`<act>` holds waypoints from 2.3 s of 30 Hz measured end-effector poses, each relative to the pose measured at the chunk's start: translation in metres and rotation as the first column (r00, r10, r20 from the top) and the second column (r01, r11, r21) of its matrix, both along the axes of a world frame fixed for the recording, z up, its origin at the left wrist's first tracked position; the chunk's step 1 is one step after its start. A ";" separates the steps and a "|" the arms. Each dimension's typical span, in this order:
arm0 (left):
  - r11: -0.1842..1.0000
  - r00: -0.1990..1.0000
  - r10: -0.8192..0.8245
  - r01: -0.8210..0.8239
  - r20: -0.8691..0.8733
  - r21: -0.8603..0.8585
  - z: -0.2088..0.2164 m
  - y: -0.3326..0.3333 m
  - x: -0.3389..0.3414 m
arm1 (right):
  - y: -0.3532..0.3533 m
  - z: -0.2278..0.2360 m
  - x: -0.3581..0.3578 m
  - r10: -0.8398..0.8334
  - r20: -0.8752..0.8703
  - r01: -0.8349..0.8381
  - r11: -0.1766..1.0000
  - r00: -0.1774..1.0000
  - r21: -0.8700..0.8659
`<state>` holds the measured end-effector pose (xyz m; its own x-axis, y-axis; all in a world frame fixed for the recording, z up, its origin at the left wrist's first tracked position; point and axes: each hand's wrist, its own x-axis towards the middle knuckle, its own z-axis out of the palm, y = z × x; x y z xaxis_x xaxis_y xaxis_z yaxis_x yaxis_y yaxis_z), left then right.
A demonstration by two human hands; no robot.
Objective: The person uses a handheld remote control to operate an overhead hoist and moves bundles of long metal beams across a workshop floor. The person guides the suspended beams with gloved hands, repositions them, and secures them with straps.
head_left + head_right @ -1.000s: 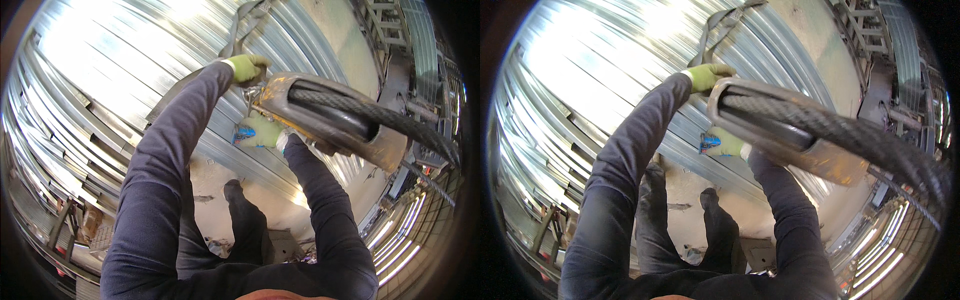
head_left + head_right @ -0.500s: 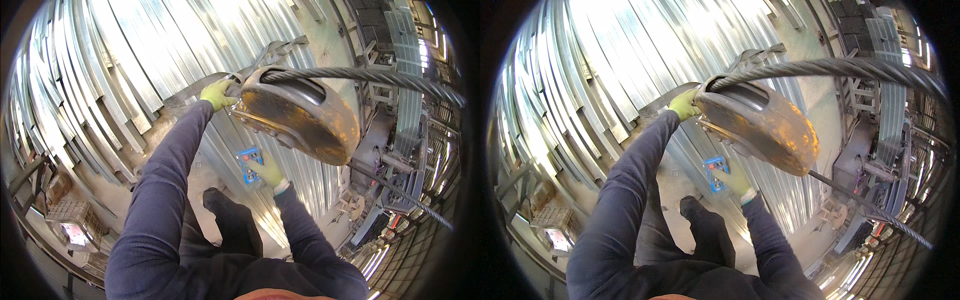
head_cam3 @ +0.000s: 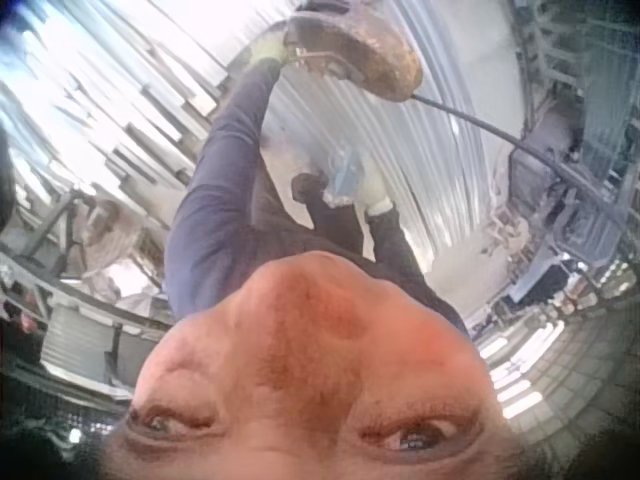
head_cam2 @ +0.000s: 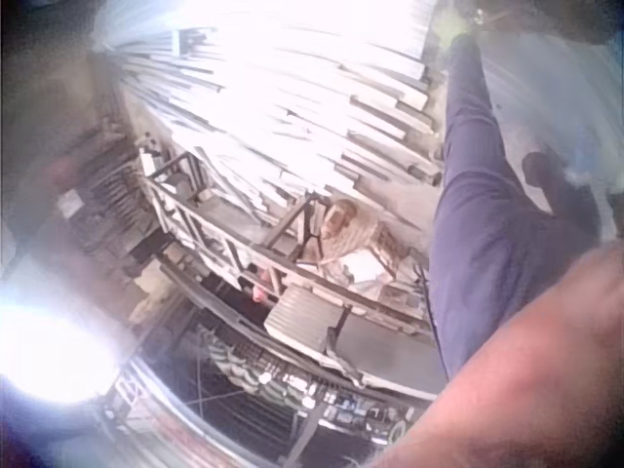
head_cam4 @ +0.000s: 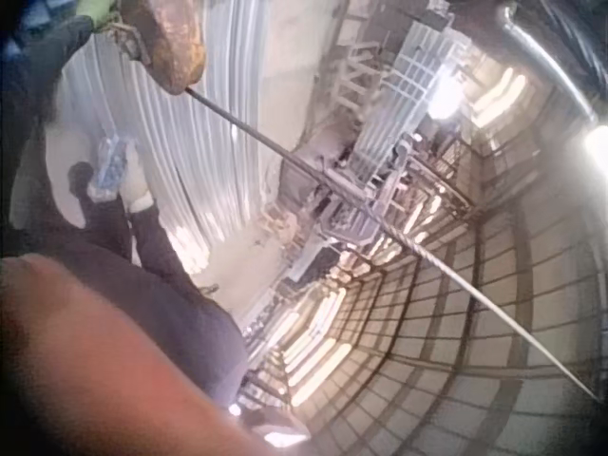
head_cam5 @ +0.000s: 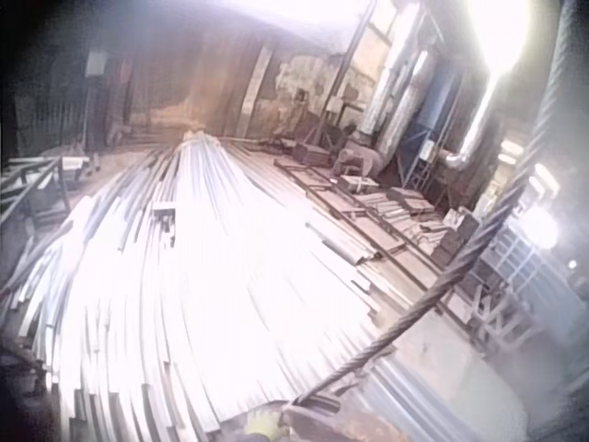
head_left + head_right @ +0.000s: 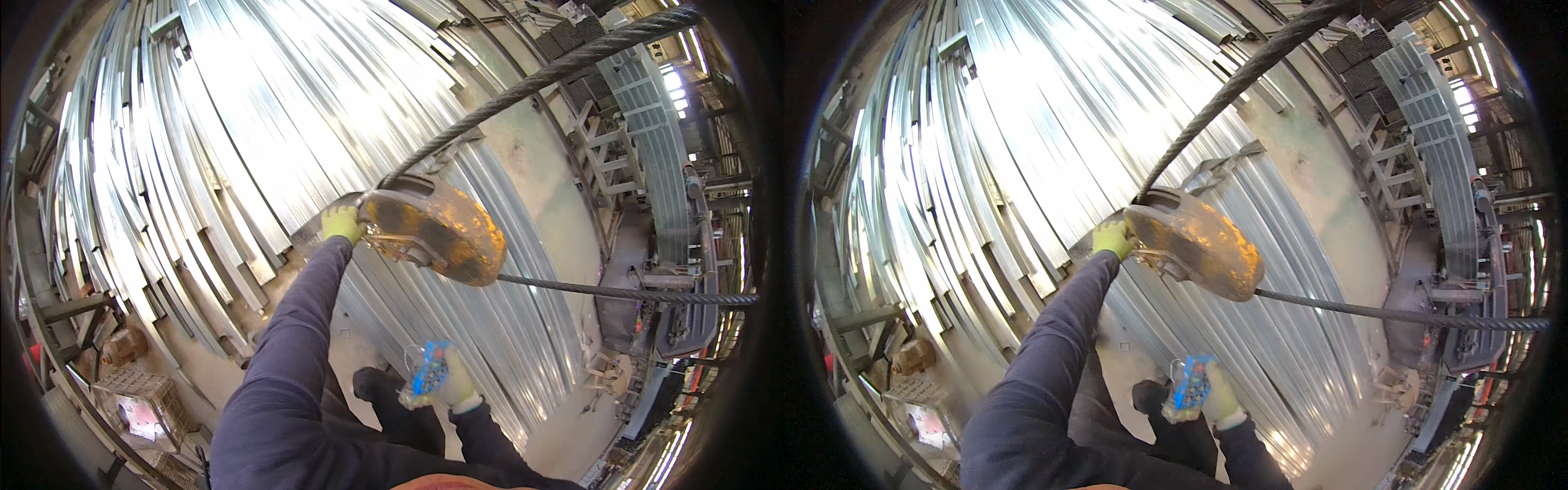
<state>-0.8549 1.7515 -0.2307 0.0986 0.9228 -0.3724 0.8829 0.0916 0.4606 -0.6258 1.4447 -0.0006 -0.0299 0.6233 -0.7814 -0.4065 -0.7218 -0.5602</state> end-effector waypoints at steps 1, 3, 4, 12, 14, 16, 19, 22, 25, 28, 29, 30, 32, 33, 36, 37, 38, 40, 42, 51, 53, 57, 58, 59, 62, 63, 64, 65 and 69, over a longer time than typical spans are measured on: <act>0.999 1.000 0.002 -0.002 0.003 0.041 -0.005 -0.001 0.005 | -0.009 -0.003 0.005 -0.031 -0.001 0.031 1.000 1.000 0.004; 0.997 1.000 -0.027 0.028 -0.006 0.066 -0.017 -0.003 0.018 | -0.028 -0.016 0.013 -0.135 -0.008 0.135 0.991 0.991 -0.010; 0.996 0.999 -0.051 0.051 -0.006 0.071 -0.022 -0.002 0.027 | -0.037 -0.023 0.017 -0.149 -0.004 0.149 0.989 0.989 -0.010; 0.907 0.949 -0.307 0.315 -0.073 0.280 -0.013 0.011 0.050 | -0.092 -0.050 0.029 -0.243 0.027 0.245 0.969 0.970 -0.047; 0.854 0.944 -0.325 0.321 -0.061 0.410 0.005 0.016 0.047 | -0.098 -0.047 0.028 -0.225 0.032 0.226 0.974 0.974 -0.033; 0.838 0.927 -0.360 0.371 -0.105 0.400 0.024 0.023 0.049 | -0.102 -0.043 0.026 -0.178 0.038 0.177 0.984 0.983 0.020; 0.821 0.884 -0.431 0.468 -0.183 0.326 0.048 0.026 0.057 | -0.105 -0.041 0.022 -0.230 -0.033 0.230 0.973 0.973 0.004; 0.908 0.900 -0.412 0.419 -0.142 0.024 0.070 0.016 0.058 | -0.100 -0.031 0.024 -0.386 -0.112 0.385 0.922 0.916 -0.024; 0.901 0.928 -0.373 0.361 0.005 0.239 0.101 -0.062 0.044 | -0.084 -0.005 0.034 -0.411 -0.187 0.437 0.891 0.892 0.125; 0.848 0.702 -0.325 0.513 0.634 -0.135 0.162 -0.170 0.040 | -0.064 0.037 0.040 -0.415 -0.011 0.398 0.864 0.910 0.307; 0.812 0.659 -0.352 0.568 0.665 -0.134 0.189 -0.207 0.036 | -0.058 0.052 0.038 -0.451 0.062 0.419 0.866 0.891 0.275; 0.787 0.563 -0.397 0.615 0.725 -0.048 0.216 -0.237 0.037 | -0.046 0.065 0.037 -0.456 0.090 0.408 0.855 0.886 0.319; 0.828 0.389 -0.122 0.547 0.913 -0.123 0.262 -0.287 0.053 | -0.042 0.093 0.029 -0.459 0.044 0.425 0.850 0.887 0.311; 0.842 0.378 -0.013 0.503 0.926 -0.194 0.283 -0.301 0.058 | -0.040 0.106 0.028 -0.458 -0.011 0.444 0.854 0.889 0.271; 0.841 0.393 0.201 0.401 0.897 -0.363 0.331 -0.318 0.070 | -0.040 0.139 0.015 -0.476 -0.008 0.463 0.852 0.879 0.245; 0.845 0.421 0.201 0.383 0.885 -0.374 0.340 -0.316 0.073 | -0.040 0.147 0.010 -0.461 0.047 0.432 0.859 0.886 0.277; 0.850 0.460 0.199 0.359 0.865 -0.386 0.349 -0.310 0.077 | -0.038 0.155 0.010 -0.453 0.096 0.396 0.849 0.887 0.350; 0.851 0.419 0.217 0.361 0.882 -0.381 0.361 -0.301 0.072 | -0.033 0.165 -0.003 -0.473 0.032 0.425 0.818 0.880 0.387; 0.779 0.395 0.321 0.407 0.861 -0.477 0.368 -0.295 0.058 | -0.032 0.170 -0.019 -0.507 0.106 0.423 0.801 0.855 0.423; 0.803 0.478 0.259 0.375 0.839 -0.463 0.367 -0.282 -0.040 | -0.025 0.169 -0.118 -0.490 0.027 0.437 0.800 0.872 0.411; 0.790 0.507 0.244 0.390 0.826 -0.473 0.367 -0.278 -0.058 | -0.022 0.170 -0.137 -0.518 -0.018 0.481 0.782 0.855 0.396; 0.772 0.530 0.266 0.383 0.805 -0.507 0.370 -0.277 -0.075 | -0.018 0.177 -0.157 -0.526 0.047 0.453 0.770 0.849 0.449; 0.782 0.482 0.289 0.380 0.827 -0.495 0.371 -0.277 -0.078 | -0.019 0.179 -0.159 -0.501 0.067 0.416 0.780 0.863 0.467; 0.769 0.474 0.305 0.389 0.826 -0.507 0.372 -0.279 -0.081 | -0.021 0.181 -0.161 -0.500 0.079 0.416 0.789 0.862 0.451; 0.756 0.479 0.282 0.422 0.831 -0.500 0.372 -0.278 -0.086 | -0.024 0.185 -0.166 -0.508 0.102 0.408 0.782 0.855 0.471; 0.803 0.541 0.208 0.380 0.815 -0.458 0.370 -0.278 -0.089 | -0.026 0.185 -0.167 -0.504 0.135 0.386 0.783 0.853 0.488; 0.813 0.515 0.188 0.396 0.836 -0.427 0.371 -0.278 -0.091 | -0.025 0.186 -0.170 -0.479 0.158 0.342 0.786 0.863 0.515; 0.774 0.528 0.258 0.388 0.809 -0.500 0.369 -0.280 -0.095 | -0.029 0.186 -0.174 -0.482 0.001 0.431 0.784 0.876 0.446; 0.816 0.479 0.179 0.416 0.859 -0.402 0.370 -0.288 -0.101 | -0.034 0.186 -0.184 -0.537 0.002 0.487 0.767 0.844 0.418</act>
